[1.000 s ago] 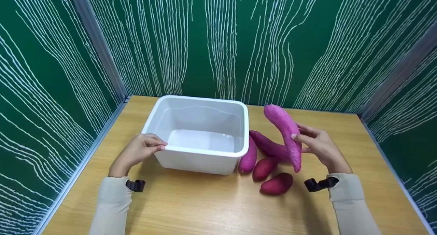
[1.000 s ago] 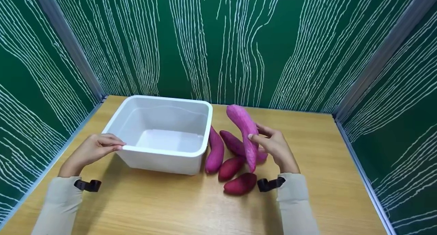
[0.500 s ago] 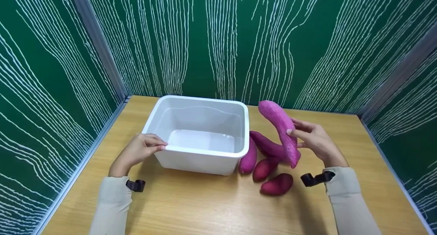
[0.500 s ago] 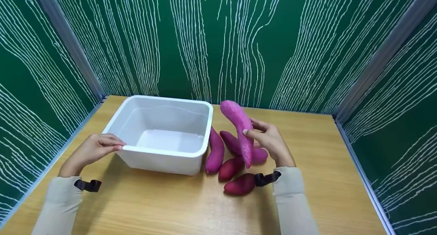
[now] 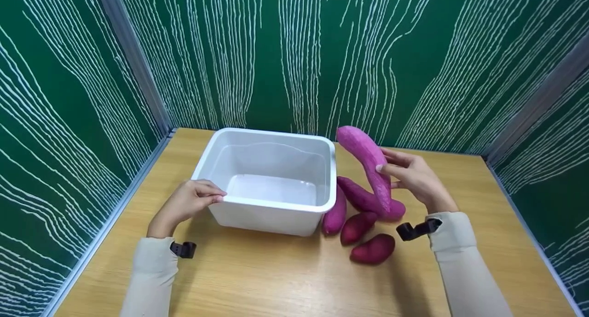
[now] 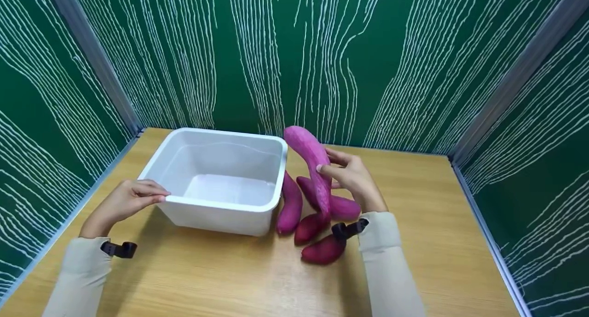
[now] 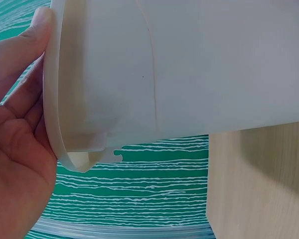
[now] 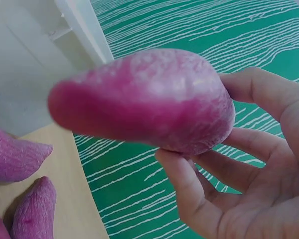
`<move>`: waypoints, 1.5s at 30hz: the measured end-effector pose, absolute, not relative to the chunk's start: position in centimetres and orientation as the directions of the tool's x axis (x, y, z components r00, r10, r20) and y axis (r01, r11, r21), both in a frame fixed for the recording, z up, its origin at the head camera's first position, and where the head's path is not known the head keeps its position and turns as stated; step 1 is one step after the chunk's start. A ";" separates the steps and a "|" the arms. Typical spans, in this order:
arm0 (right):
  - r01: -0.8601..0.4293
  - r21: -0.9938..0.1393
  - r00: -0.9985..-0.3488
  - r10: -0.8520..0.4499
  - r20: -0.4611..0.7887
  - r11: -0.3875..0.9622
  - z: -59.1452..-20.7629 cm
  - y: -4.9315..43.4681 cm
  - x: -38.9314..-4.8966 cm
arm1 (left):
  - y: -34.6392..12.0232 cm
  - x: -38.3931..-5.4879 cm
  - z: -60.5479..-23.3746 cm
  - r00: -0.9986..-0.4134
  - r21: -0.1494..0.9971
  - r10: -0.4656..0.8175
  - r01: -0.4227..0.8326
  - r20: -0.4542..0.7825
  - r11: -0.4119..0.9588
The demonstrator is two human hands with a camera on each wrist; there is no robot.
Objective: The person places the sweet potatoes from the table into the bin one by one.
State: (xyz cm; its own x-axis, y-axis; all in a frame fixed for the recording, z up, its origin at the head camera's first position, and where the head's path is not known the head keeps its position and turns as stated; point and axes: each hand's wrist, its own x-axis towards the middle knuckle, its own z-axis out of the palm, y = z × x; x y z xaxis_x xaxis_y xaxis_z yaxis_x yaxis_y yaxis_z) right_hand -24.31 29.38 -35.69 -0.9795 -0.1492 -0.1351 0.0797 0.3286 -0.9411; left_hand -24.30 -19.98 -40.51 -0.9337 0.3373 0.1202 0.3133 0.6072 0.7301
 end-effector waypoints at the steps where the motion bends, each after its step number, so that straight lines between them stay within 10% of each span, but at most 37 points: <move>1: 0.078 -0.941 -0.979 -0.152 -0.135 0.329 -35.6 29.3 -24.4 | -20.0 -24.3 -40.4 -0.935 0.732 0.336 0.308 0.115 0.608; 45: -0.008 -0.935 -0.971 -0.227 -0.078 0.356 -33.0 21.2 -28.0 | -19.9 -24.4 -40.4 -0.952 0.754 0.305 0.218 0.025 0.620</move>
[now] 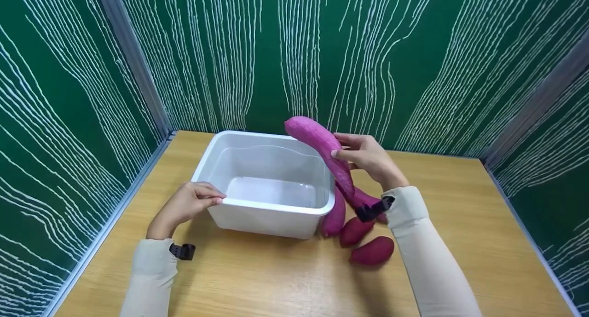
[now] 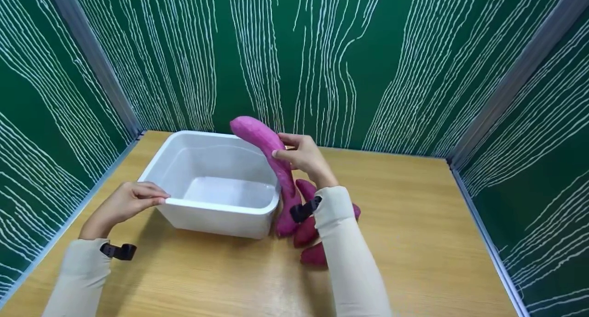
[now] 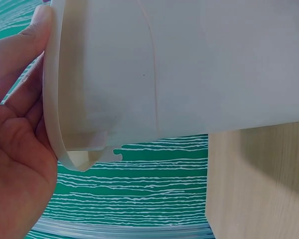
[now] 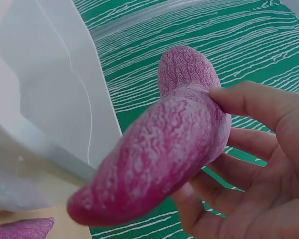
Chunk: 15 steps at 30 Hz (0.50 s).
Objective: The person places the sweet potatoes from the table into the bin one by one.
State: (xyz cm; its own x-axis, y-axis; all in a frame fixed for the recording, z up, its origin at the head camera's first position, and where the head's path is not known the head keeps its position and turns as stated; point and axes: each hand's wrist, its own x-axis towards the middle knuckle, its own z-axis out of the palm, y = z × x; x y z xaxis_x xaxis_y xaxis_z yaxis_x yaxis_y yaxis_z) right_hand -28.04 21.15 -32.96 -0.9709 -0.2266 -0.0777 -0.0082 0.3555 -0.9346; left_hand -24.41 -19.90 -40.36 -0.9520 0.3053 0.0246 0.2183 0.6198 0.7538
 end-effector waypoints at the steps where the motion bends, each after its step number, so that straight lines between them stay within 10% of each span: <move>1: -0.011 -0.934 -0.971 -0.227 -0.076 0.357 -33.0 21.0 -28.1 | -19.9 -24.4 -40.4 -0.952 0.755 0.304 0.215 0.021 0.620; 15: -0.020 -0.939 -0.977 -0.204 -0.054 0.343 -33.4 19.3 -29.0 | -20.0 -24.5 -40.5 -0.941 0.742 0.329 0.278 0.083 0.610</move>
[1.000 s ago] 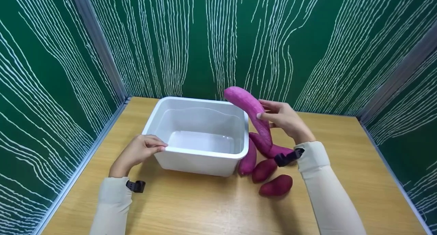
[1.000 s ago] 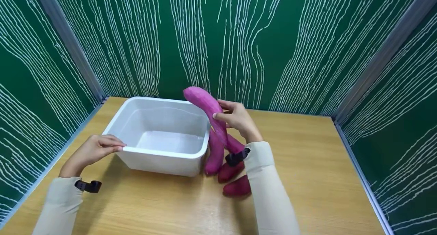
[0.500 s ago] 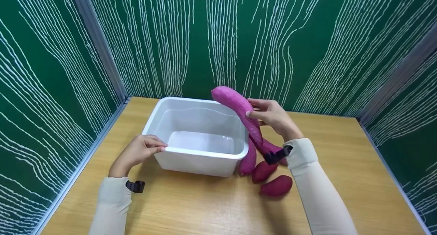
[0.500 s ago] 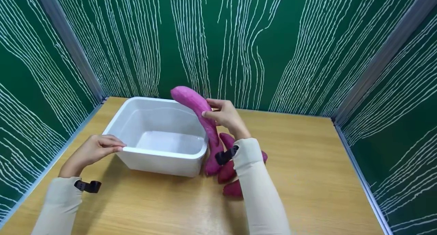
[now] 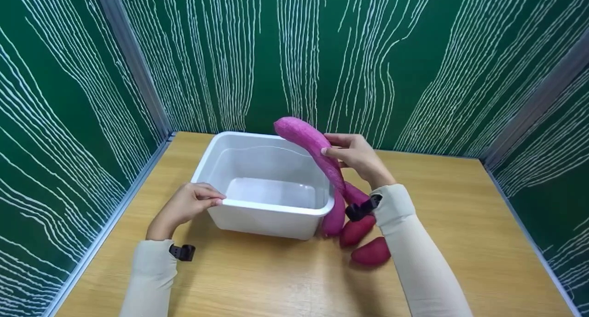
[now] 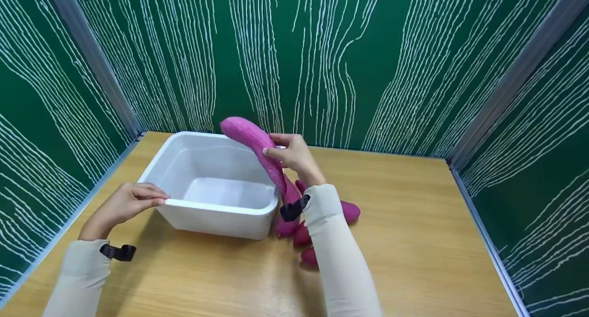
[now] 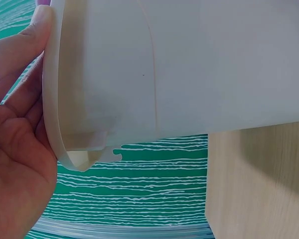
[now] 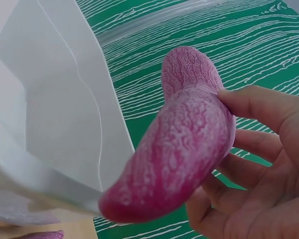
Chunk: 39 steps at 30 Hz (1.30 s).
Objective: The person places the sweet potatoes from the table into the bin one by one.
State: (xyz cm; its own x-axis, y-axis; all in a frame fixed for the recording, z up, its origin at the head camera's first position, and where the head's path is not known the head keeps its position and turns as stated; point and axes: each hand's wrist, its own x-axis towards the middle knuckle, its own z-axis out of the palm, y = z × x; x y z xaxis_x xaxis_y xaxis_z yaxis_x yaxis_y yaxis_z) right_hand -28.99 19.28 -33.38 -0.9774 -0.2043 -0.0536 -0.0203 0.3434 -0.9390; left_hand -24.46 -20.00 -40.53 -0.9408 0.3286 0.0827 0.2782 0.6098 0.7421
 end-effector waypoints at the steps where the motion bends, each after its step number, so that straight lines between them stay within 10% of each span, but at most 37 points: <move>1: -0.018 -0.939 -0.978 -0.203 -0.056 0.344 -33.4 19.2 -29.0 | -20.0 -24.4 -40.5 -0.943 0.743 0.324 0.272 0.078 0.611; 39: 0.035 -0.937 -0.969 -0.218 -0.117 0.348 -34.7 16.7 -29.8 | -20.0 -24.5 -40.7 -0.941 0.748 0.327 0.276 0.084 0.603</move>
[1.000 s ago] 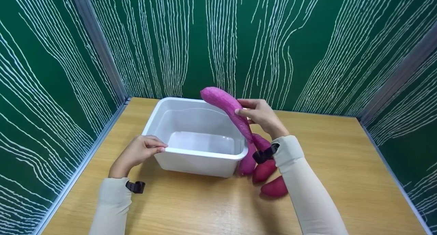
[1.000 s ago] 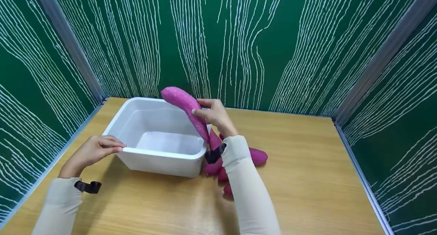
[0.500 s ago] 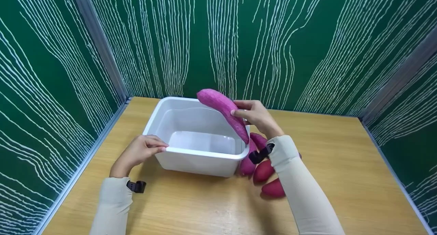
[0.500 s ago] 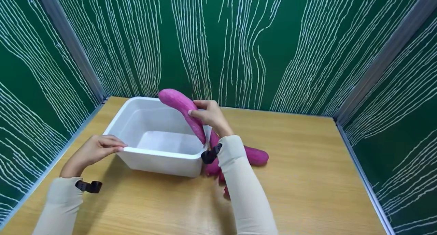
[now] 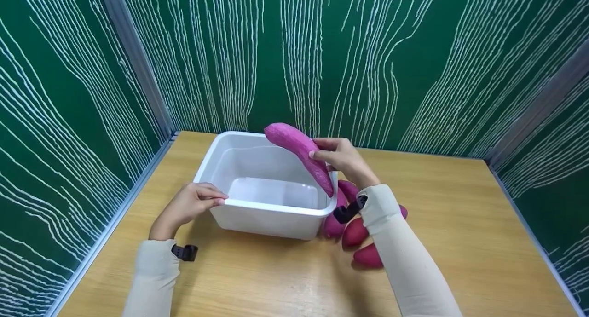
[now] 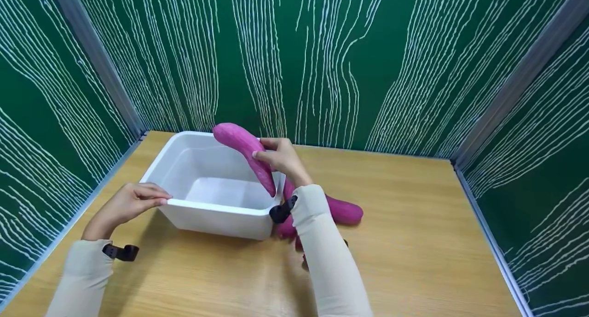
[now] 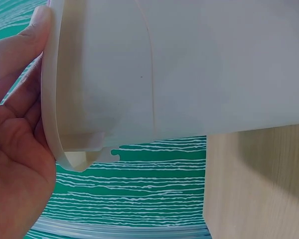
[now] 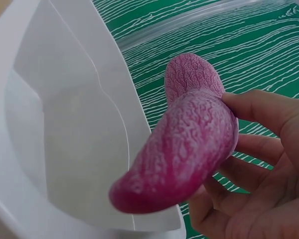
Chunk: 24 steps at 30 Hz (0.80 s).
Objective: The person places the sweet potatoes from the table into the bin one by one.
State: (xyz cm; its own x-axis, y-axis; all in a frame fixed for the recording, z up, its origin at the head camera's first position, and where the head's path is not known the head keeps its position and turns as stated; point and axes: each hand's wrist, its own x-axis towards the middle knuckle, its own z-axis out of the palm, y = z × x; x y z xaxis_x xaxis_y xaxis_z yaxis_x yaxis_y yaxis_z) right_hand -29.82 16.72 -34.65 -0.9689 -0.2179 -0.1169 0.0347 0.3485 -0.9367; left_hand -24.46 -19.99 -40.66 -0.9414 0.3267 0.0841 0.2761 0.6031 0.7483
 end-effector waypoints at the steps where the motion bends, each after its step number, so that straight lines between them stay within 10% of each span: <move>1: 0.037 -0.937 -0.969 -0.216 -0.118 0.346 -34.7 16.7 -29.8 | -20.0 -24.4 -40.7 -0.941 0.748 0.328 0.278 0.086 0.603; 24: 0.055 -0.931 -0.958 -0.244 -0.150 0.360 -35.4 16.6 -29.6 | -19.9 -24.4 -40.5 -0.950 0.766 0.306 0.244 0.065 0.594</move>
